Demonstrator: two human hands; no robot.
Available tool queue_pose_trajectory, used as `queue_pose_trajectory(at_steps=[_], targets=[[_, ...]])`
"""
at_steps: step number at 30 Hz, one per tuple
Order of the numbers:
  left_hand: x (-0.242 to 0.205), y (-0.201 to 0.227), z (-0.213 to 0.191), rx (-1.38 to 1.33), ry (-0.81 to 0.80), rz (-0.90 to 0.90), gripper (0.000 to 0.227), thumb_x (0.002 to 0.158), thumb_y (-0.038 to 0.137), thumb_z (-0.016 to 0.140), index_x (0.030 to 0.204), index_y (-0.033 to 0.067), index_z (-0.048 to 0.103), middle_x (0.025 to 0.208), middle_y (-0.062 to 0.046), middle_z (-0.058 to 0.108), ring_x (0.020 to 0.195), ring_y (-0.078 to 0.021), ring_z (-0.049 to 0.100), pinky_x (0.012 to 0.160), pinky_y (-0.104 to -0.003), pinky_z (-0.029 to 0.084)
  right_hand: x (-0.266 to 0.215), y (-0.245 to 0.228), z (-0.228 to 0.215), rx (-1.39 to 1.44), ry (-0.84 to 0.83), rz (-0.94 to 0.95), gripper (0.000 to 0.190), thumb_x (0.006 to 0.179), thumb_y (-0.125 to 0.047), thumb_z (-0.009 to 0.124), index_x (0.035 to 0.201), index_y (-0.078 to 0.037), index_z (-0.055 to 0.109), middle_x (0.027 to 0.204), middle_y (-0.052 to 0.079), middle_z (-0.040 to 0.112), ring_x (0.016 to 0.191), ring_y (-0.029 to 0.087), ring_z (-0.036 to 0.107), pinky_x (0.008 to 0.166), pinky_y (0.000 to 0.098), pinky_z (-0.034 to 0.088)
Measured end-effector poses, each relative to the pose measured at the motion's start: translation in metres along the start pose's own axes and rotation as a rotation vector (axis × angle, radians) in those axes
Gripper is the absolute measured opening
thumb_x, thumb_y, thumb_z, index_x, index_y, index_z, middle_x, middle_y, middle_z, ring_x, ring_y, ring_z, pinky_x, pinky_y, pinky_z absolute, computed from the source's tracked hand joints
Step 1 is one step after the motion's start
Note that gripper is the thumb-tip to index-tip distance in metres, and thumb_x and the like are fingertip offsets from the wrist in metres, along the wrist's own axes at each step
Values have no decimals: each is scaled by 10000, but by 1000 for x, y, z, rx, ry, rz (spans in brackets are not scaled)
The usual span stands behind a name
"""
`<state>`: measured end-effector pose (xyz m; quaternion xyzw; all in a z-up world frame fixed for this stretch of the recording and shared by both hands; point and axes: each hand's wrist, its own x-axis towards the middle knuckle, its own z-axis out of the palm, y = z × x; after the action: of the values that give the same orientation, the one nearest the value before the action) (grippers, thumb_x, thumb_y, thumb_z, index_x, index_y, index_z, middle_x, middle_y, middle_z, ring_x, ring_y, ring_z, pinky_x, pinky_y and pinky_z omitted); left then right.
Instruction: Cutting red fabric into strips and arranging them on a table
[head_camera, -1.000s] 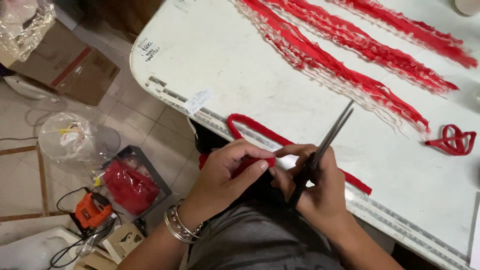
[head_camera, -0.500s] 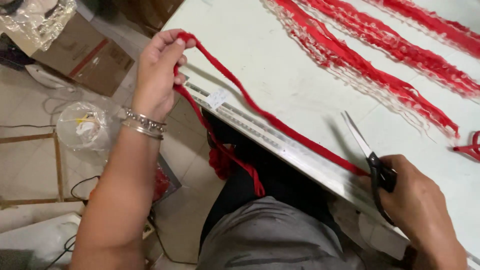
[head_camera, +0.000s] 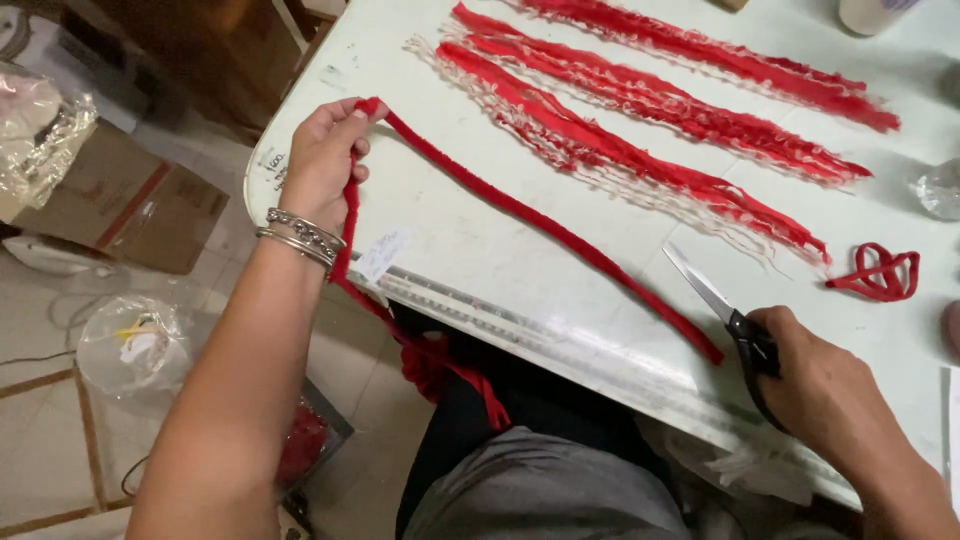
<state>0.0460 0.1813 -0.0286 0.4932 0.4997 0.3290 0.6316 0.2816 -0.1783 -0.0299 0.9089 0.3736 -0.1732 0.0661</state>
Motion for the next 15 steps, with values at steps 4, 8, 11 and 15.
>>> queue_pose_trajectory(at_steps=[4, 8, 11, 15], targets=[[19, -9, 12, 10, -15, -10, 121, 845, 142, 511, 959, 133, 550, 1007, 8, 669, 553, -7, 399, 395, -128, 311, -10, -2, -6, 212, 0, -67, 406, 765, -311, 599, 1081, -142, 408, 980, 31, 693, 768, 353, 660, 647, 424, 492], [41, -28, 8, -21, -14, 14, 132, 837, 119, 517, 961, 103, 559, 989, -26, 676, 544, -17, 405, 381, -138, 313, -5, 9, 22, 203, -94, 47, 420, 730, -344, 594, 1116, -240, 461, 926, 102, 688, 820, 363, 646, 689, 398, 488], [56, -35, 14, -32, -28, 20, 125, 846, 111, 536, 968, 102, 562, 960, -17, 679, 532, -8, 404, 365, -127, 307, 0, 12, 28, 294, -27, -63, 417, 721, -199, 586, 1112, -218, 441, 923, 82, 676, 772, 345, 643, 659, 395, 486], [62, -37, 17, 13, -43, 16, 129, 860, 139, 541, 985, 117, 563, 940, 20, 683, 509, 19, 388, 356, -104, 300, 11, 4, 29, 298, -57, -110, 408, 714, -165, 568, 1096, -204, 430, 926, 78, 673, 774, 360, 631, 617, 436, 476]])
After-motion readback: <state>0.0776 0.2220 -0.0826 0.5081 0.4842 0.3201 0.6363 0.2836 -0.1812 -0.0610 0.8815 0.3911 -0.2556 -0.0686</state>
